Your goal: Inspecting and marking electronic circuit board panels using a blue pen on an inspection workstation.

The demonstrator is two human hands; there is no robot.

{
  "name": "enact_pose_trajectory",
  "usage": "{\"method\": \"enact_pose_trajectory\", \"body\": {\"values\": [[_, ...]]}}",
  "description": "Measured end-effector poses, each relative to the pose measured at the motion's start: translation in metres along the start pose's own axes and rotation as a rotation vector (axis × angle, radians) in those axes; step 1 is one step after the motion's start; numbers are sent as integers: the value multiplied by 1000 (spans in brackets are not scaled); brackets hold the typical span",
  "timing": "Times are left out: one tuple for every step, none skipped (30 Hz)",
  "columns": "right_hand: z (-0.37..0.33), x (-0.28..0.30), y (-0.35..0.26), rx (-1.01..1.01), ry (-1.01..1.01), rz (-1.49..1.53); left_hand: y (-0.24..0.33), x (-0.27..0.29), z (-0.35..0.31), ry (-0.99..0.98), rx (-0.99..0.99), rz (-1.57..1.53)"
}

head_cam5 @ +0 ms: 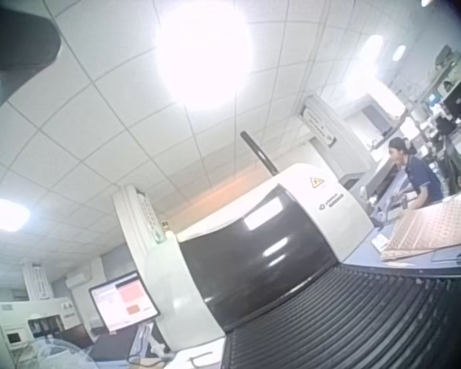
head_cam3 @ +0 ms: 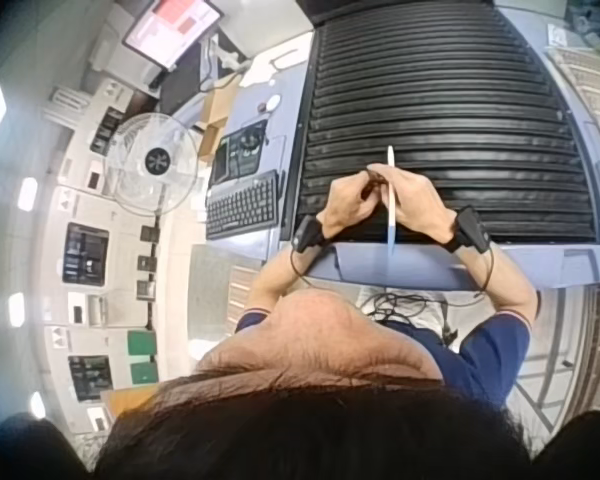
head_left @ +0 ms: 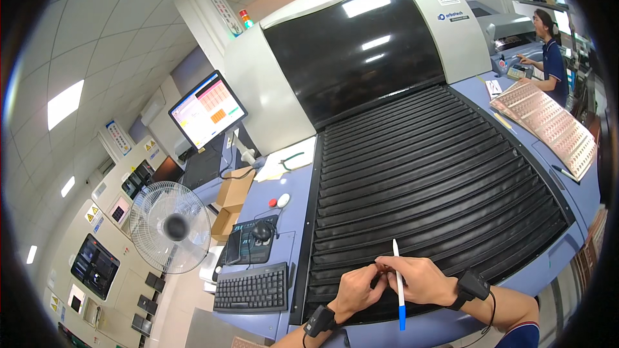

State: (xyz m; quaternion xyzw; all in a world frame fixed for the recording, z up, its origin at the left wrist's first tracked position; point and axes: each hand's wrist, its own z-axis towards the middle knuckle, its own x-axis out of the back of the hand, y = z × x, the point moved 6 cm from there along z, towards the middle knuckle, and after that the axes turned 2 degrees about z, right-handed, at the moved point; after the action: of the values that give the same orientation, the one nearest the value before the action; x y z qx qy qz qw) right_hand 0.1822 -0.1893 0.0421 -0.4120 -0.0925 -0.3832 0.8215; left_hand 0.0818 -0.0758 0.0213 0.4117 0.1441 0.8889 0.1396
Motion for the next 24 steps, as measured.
{"method": "enact_pose_trajectory", "body": {"values": [[0, 1, -1, -5, -5, -1, 0, 0, -1, -19, 10, 14], [0, 1, -1, -10, -10, -1, 0, -1, -1, -37, 20, 28], [-1, 1, -2, -10, -8, -2, 0, -1, 0, -38, 18, 28], [-1, 2, -2, -7, -6, -4, 2, -1, 1, -23, 1, 23], [-2, 2, -2, -5, -4, -6, 3, 0, 2, -8, -16, 18], [-2, 3, -2, -3, 0, -7, 4, 0, 2, -9, -19, 19], [-2, 1, 0, 2, 2, -5, 3, 0, 1, -13, -9, 22], [-1, 0, 1, 7, 4, -3, 1, 0, 1, -17, 1, 25], [0, -2, 1, 6, 2, -5, 0, -1, 0, -16, 2, 23], [0, -1, 0, 13, 8, -8, 1, 0, 0, -2, -5, 16], [-1, 0, 0, 19, 14, -11, 2, 0, 1, 13, -12, 8], [-1, 1, -1, 20, 15, -13, 2, 1, 1, 14, -14, 7], [-1, 1, -2, 22, 19, -6, 3, 1, 1, -2, -8, 18], [-1, 2, -2, 24, 24, 1, 3, 0, 1, -18, -1, 29], [-1, 3, -3, 26, 23, 0, 2, 0, 0, -16, -2, 29], [0, 3, -4, 16, 19, 3, 0, -1, -1, -22, 5, 30], [0, 3, -4, 6, 15, 7, -1, -2, -2, -27, 13, 31], [0, 3, -4, 8, 14, 7, -1, -2, -1, -25, 13, 32], [0, 2, -3, 8, 14, 9, -1, -1, -1, -14, 3, 23], [0, 2, -2, 8, 15, 11, 0, 0, -1, -3, -7, 14], [-1, 2, -2, 9, 13, 10, 0, 0, -1, 0, -6, 15], [-1, 1, -2, 4, 10, 5, -1, -1, -1, -14, 2, 22], [-1, 1, -1, -1, 6, 0, -1, -1, -1, -28, 11, 28], [-1, 1, -2, 1, 5, -2, -1, -1, -1, -26, 10, 28]]}}
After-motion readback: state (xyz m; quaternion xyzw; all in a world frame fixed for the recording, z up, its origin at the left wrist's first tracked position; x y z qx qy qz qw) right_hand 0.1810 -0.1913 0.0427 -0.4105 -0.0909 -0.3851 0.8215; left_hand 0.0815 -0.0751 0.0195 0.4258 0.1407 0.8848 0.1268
